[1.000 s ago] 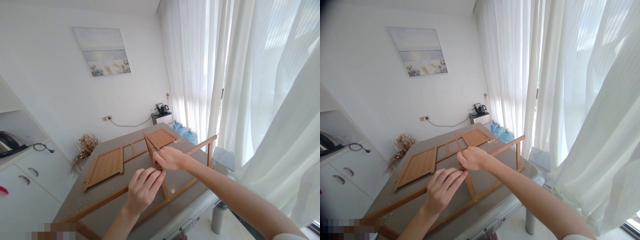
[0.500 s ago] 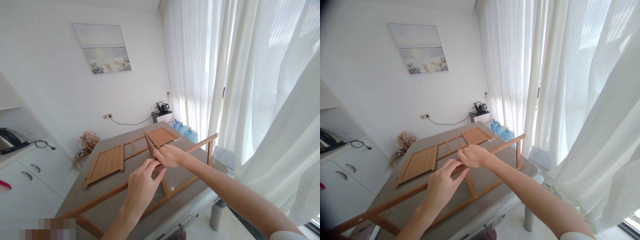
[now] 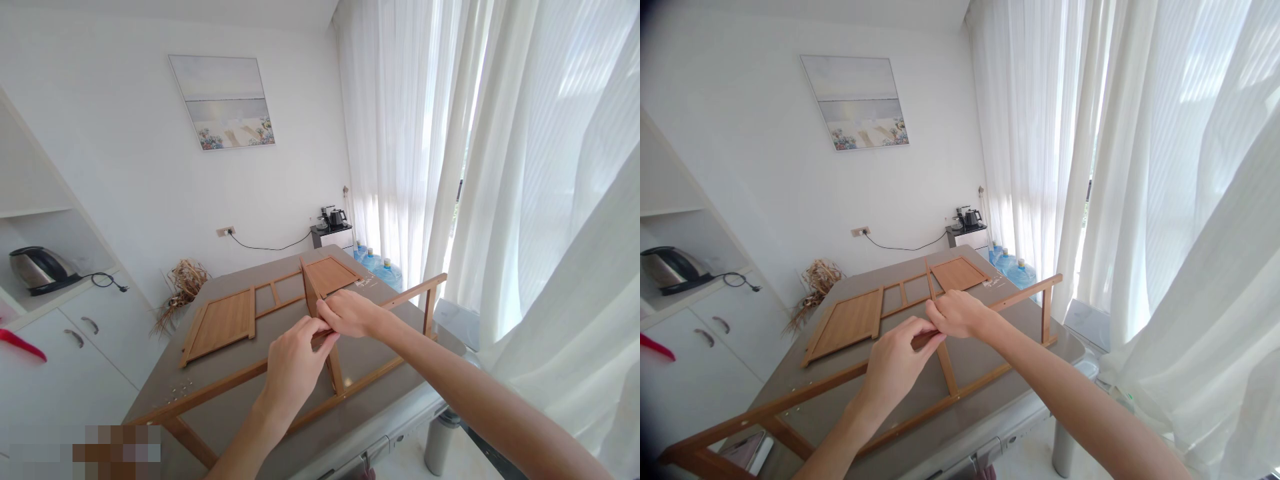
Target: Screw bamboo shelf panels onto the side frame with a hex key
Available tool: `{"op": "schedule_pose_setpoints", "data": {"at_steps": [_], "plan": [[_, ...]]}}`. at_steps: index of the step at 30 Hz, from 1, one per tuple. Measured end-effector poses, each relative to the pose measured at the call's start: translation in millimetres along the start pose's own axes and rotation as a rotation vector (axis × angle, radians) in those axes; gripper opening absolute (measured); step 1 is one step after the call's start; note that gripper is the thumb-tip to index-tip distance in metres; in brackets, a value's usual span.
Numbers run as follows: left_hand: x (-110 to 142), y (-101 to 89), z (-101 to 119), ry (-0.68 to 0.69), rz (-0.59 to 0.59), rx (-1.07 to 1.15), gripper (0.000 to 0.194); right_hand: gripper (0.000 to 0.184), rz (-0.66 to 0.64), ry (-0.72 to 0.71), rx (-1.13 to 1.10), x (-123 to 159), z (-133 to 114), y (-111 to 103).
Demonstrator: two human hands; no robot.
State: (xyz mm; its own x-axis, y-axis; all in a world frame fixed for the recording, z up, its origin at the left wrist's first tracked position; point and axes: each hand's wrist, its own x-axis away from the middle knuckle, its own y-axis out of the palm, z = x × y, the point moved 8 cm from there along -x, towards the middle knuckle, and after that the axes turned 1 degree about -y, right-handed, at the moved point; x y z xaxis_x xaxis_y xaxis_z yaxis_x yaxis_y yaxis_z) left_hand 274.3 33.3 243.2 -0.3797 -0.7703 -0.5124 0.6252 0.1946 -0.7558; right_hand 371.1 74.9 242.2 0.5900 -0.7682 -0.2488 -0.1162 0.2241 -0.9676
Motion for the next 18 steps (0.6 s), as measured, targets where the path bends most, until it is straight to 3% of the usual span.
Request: {"op": "schedule_pose_setpoints", "data": {"at_steps": [7, 13, 18], "plan": [[-2.3, -1.2, -4.5, -0.052, -0.031, 0.065, 0.007, 0.051, -0.016, 0.024, -0.066, 3.1, -3.1, -3.5], [0.7, -5.0, -7.7, -0.086, -0.074, -0.185, 0.033, 0.053, -0.029, 0.015, -0.177, 1.9, -4.9, -3.7], [-2.2, -3.7, -6.0, -0.052, -0.106, -0.222, 0.029, 0.057, 0.006, 0.032, -0.164, 0.8, -6.4, -6.1]]}}
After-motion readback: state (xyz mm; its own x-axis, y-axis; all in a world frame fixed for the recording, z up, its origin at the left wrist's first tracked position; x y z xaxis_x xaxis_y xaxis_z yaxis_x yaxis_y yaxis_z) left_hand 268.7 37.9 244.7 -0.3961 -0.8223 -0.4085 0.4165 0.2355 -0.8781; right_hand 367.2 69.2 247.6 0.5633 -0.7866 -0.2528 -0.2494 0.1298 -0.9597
